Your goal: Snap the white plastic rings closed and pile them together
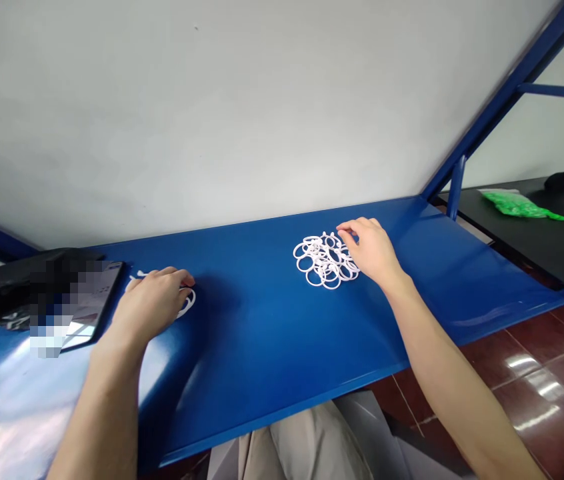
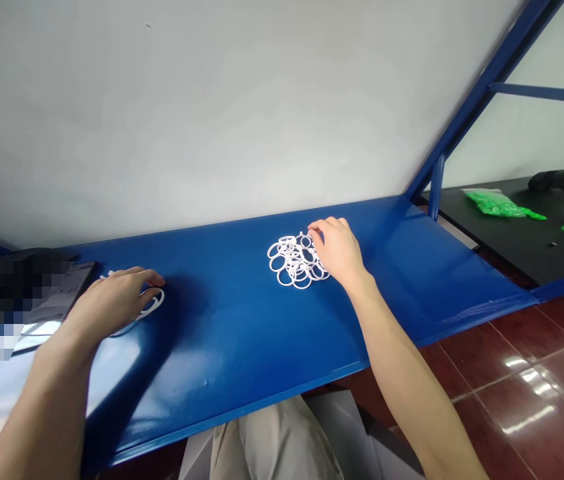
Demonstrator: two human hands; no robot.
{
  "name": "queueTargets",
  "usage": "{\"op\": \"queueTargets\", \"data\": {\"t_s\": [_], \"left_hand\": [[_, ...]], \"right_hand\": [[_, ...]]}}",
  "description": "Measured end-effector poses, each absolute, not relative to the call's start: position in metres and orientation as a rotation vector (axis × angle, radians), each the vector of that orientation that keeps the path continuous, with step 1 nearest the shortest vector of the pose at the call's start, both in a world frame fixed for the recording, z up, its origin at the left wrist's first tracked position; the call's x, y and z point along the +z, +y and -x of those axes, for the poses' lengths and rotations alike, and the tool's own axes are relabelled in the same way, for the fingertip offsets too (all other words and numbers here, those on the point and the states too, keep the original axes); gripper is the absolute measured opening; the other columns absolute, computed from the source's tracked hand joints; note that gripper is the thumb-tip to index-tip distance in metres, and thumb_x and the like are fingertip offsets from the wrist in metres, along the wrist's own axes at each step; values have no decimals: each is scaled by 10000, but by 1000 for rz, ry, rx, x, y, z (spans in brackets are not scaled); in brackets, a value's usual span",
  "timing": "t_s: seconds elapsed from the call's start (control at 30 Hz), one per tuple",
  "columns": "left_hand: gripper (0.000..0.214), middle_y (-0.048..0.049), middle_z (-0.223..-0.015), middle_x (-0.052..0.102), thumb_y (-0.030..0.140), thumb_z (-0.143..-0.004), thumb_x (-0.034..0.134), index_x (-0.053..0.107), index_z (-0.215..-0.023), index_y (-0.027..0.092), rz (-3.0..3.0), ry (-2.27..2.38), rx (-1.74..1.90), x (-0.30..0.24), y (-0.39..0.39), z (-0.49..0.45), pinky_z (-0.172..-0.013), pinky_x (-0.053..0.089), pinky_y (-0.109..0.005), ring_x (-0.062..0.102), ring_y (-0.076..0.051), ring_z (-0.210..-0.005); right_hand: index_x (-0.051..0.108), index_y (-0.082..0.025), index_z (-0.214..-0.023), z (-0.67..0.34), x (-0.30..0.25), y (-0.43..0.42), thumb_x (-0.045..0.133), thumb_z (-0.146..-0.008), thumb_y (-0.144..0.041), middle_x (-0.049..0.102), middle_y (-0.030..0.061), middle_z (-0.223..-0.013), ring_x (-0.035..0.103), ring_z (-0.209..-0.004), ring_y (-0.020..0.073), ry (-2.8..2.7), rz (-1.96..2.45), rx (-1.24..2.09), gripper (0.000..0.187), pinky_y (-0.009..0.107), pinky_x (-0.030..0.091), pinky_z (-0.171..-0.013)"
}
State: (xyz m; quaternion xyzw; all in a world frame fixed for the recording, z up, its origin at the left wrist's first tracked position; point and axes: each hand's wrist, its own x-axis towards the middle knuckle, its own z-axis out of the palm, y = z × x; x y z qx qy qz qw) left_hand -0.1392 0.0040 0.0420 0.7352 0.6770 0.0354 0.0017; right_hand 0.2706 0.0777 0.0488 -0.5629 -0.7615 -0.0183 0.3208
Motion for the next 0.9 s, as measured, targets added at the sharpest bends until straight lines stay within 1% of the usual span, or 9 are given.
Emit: {"op": "queueTargets", "data": {"t_s": [0.13,0.2,0.3,0.4,0.5,0.6,0.7,0.77,0.9], "left_hand": [[270,-133,-913,741,379,-901,454,678,-837,243,-2287,2165,112,47,3,132,-716,445,-417,686,-352,-845],[277,-129,-839,731,408,-917,440,654,-885,235,-2230,2242,161,53,3,123,-709,442,-410,683,-350,-808],[266,-102,-861,749,430,-928,431,606,-979,237,-2053,2306,398,62,1,105,-688,444,-372,690,-314,-780],[207,-40,-813,758,436,-902,487,573,-938,251,-1905,2174,665,68,-1,86,-675,448,-320,691,-247,-730],[243,-1,-710,730,485,-888,535,571,-892,245,-1817,1946,770,66,-5,68,-631,445,-283,670,-197,-633],[305,12,-670,706,533,-889,555,586,-877,230,-1756,1701,742,61,-8,53,-578,428,-258,648,-170,-593],[311,15,-647,692,521,-911,547,603,-877,217,-1673,1552,726,56,-10,42,-590,441,-251,639,-155,-589],[321,1,-661,700,515,-917,547,618,-870,205,-1621,1479,759,54,-10,38,-615,460,-258,644,-153,-606],[365,-12,-650,676,542,-872,602,630,-815,183,-1485,1334,803,51,-9,34,-592,459,-259,609,-144,-588]], "right_hand": [[739,-208,-1008,-254,45,71,551,-1000,-271,727,91,-963,578,-937,282,-1997,1294,-86,199,452,512,-817],[731,-211,-1029,-240,41,64,548,-1012,-272,728,86,-967,585,-932,269,-2027,1153,-79,194,449,518,-822],[713,-205,-1079,-217,36,49,533,-1025,-240,732,78,-981,612,-930,243,-2127,940,-19,191,431,542,-833],[680,-198,-1182,-196,30,33,510,-1033,-224,716,85,-1010,642,-945,227,-2259,773,25,228,413,580,-837],[617,-198,-1296,-182,25,21,509,-1036,-249,670,118,-1170,673,-923,200,-2349,698,36,287,375,623,-777],[604,-203,-1293,-175,22,16,523,-1034,-252,619,141,-1309,696,-955,187,-2346,620,55,276,354,644,-781],[664,-188,-1154,-174,23,15,539,-1026,-218,692,116,-1174,701,-1005,196,-2286,497,98,181,346,636,-858],[685,-186,-1089,-175,24,15,542,-1022,-207,724,97,-1062,701,-988,198,-2250,475,148,159,344,632,-860],[667,-184,-1157,-177,28,16,550,-1005,-185,738,99,-1071,698,-1013,205,-2235,433,245,192,366,626,-875]]}}
